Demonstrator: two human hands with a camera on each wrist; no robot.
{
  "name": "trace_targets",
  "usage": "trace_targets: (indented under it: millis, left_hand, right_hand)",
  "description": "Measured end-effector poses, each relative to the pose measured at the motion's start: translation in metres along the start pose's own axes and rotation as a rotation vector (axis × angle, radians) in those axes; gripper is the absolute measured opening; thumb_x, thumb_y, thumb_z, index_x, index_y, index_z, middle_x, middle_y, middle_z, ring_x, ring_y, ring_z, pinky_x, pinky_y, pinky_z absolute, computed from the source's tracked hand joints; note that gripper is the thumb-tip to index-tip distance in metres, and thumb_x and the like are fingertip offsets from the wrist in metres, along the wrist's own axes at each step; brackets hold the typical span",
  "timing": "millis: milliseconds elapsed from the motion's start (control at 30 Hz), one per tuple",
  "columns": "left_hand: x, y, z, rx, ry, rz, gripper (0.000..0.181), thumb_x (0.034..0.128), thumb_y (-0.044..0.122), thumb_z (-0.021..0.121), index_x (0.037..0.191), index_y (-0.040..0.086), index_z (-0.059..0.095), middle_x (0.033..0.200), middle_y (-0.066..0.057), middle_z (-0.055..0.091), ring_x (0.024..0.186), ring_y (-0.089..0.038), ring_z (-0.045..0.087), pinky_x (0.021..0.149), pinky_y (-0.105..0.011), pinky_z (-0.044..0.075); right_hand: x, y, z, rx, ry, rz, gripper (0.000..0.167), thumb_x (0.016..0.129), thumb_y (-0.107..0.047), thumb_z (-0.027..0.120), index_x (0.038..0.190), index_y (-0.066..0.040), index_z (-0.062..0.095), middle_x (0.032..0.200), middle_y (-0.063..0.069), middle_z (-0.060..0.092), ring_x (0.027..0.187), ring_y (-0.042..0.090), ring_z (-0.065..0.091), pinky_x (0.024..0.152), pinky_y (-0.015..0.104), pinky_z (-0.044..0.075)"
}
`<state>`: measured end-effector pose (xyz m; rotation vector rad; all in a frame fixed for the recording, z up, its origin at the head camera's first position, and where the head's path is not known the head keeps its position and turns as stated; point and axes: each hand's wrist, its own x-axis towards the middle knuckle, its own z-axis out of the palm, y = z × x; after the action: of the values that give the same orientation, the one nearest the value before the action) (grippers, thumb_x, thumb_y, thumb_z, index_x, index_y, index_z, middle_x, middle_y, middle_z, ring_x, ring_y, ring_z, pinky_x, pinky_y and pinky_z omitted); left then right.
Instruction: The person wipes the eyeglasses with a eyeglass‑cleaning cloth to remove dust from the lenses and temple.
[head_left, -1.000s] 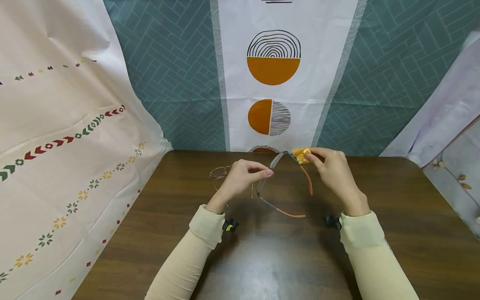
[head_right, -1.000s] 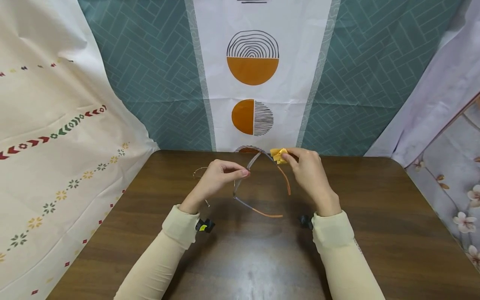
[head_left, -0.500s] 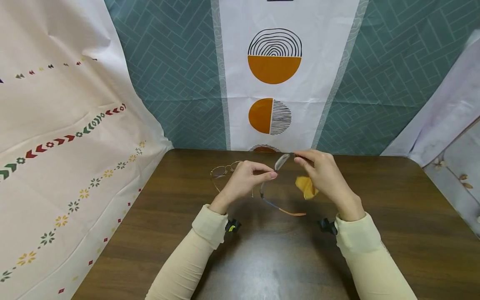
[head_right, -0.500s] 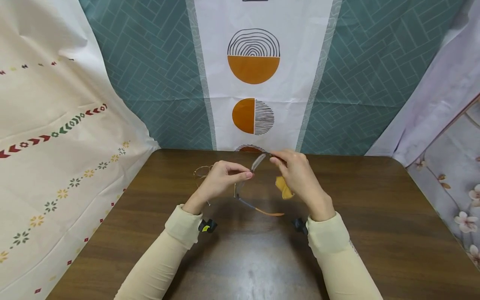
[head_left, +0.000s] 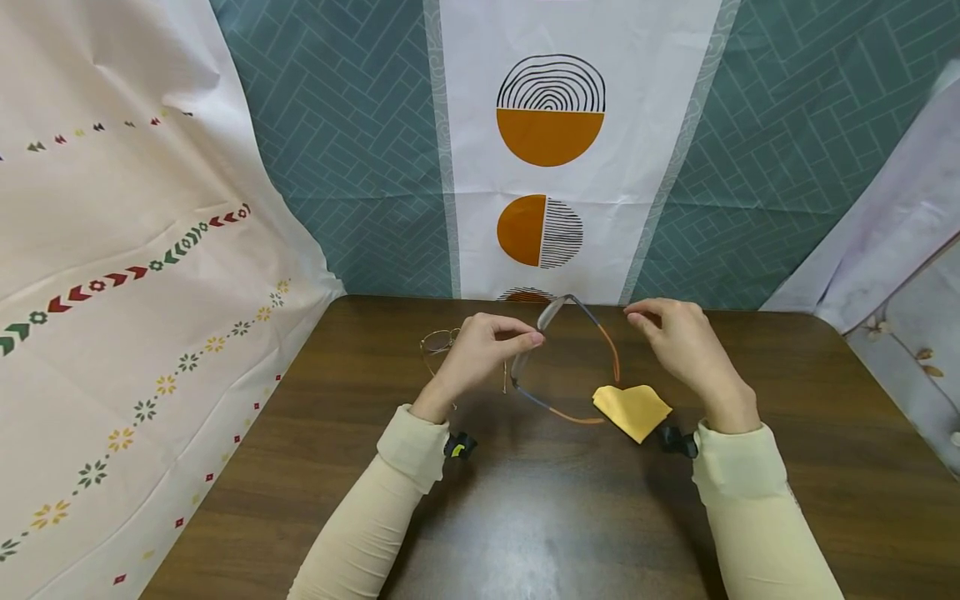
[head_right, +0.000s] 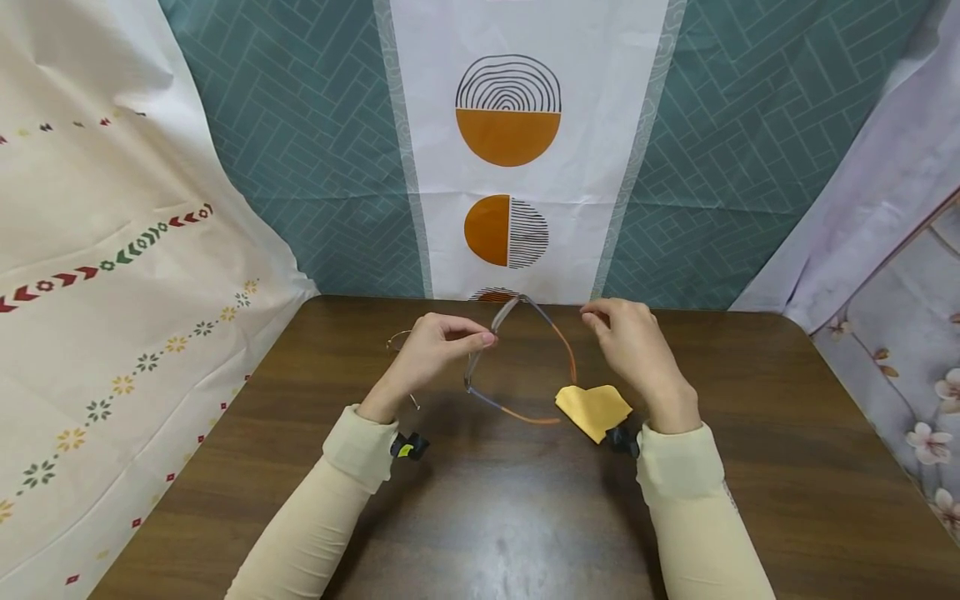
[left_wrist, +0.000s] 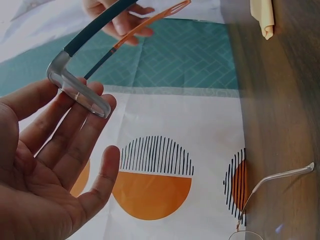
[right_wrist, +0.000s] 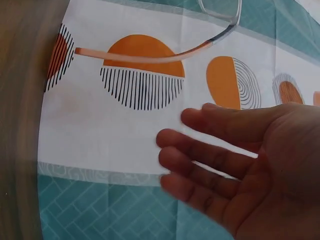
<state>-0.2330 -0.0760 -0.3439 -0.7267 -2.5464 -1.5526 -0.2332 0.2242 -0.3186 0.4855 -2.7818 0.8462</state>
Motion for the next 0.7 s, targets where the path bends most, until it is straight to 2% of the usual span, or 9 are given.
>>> trace_targets:
  millis: [67,167,200,267,367,500,567,700]
  left_hand:
    - [0.000,0.000,-0.001,0.001,-0.002,-0.001,0.021,0.0944,0.033,0.079,0.104,0.015,0.084,0.097,0.005,0.079,0.092,-0.012,0.067,0.081,-0.031,0.055]
    - [-0.001,0.000,-0.001,0.006,-0.004,0.001,0.021,0.0945,0.033,0.079,0.103,0.015,0.084,0.097,0.005,0.079,0.091,-0.011,0.066,0.080,-0.030,0.054]
    - [-0.001,-0.001,-0.001,0.006,-0.005,0.002,0.020,0.0946,0.033,0.079,0.103,0.015,0.084,0.097,0.006,0.079,0.091,-0.011,0.067,0.080,-0.030,0.054]
    - [0.000,-0.001,-0.001,0.007,-0.002,0.004,0.020,0.0947,0.033,0.078,0.103,0.015,0.084,0.096,0.006,0.079,0.091,-0.011,0.067,0.080,-0.030,0.055]
    - [0.000,-0.002,-0.001,0.006,-0.003,0.007,0.020,0.0950,0.033,0.078,0.103,0.015,0.084,0.097,0.006,0.078,0.092,-0.011,0.067,0.081,-0.031,0.055]
    - [0.000,-0.002,-0.002,0.009,-0.005,0.009,0.021,0.0954,0.032,0.078,0.104,0.015,0.084,0.097,0.006,0.079,0.093,-0.011,0.067,0.082,-0.032,0.055]
    - [0.000,-0.002,-0.002,0.013,-0.004,0.010,0.021,0.0954,0.032,0.078,0.104,0.014,0.084,0.097,0.006,0.079,0.092,-0.011,0.067,0.081,-0.032,0.055]
    - [0.000,-0.002,-0.002,0.014,-0.002,0.010,0.022,0.0951,0.033,0.078,0.104,0.015,0.084,0.097,0.006,0.079,0.092,-0.011,0.066,0.080,-0.031,0.054]
  right_hand:
    - [-0.001,0.005,-0.002,-0.024,-0.052,0.034,0.028,0.107,-0.013,0.059,0.125,0.004,0.071,0.121,0.025,0.071,0.106,0.041,0.065,0.089,0.057,0.050]
    - [-0.004,0.014,-0.006,-0.075,-0.169,0.126,0.029,0.106,-0.017,0.061,0.121,0.006,0.072,0.117,0.025,0.072,0.104,0.041,0.065,0.086,0.057,0.052]
    - [-0.006,0.018,-0.007,-0.092,-0.214,0.165,0.028,0.105,-0.018,0.062,0.117,0.005,0.073,0.110,0.023,0.072,0.101,0.040,0.065,0.084,0.056,0.052]
    - [-0.007,0.026,-0.009,-0.129,-0.303,0.240,0.026,0.103,-0.019,0.065,0.108,0.005,0.075,0.096,0.018,0.069,0.090,0.035,0.063,0.078,0.052,0.052]
    - [-0.009,0.035,-0.007,-0.152,-0.401,0.317,0.025,0.099,-0.021,0.069,0.086,0.000,0.073,0.075,0.005,0.053,0.072,0.025,0.052,0.067,0.044,0.047]
    - [-0.013,0.043,0.004,-0.165,-0.501,0.386,0.034,0.095,-0.025,0.075,0.070,-0.004,0.063,0.064,0.000,0.046,0.061,0.018,0.045,0.060,0.037,0.043]
    - [-0.014,0.046,0.011,-0.165,-0.551,0.431,0.036,0.093,-0.027,0.077,0.071,-0.003,0.060,0.059,0.001,0.047,0.055,0.016,0.045,0.058,0.034,0.042]
    - [-0.014,0.051,0.021,-0.151,-0.612,0.506,0.034,0.090,-0.027,0.081,0.084,0.002,0.063,0.054,0.000,0.047,0.049,0.012,0.044,0.053,0.028,0.039]
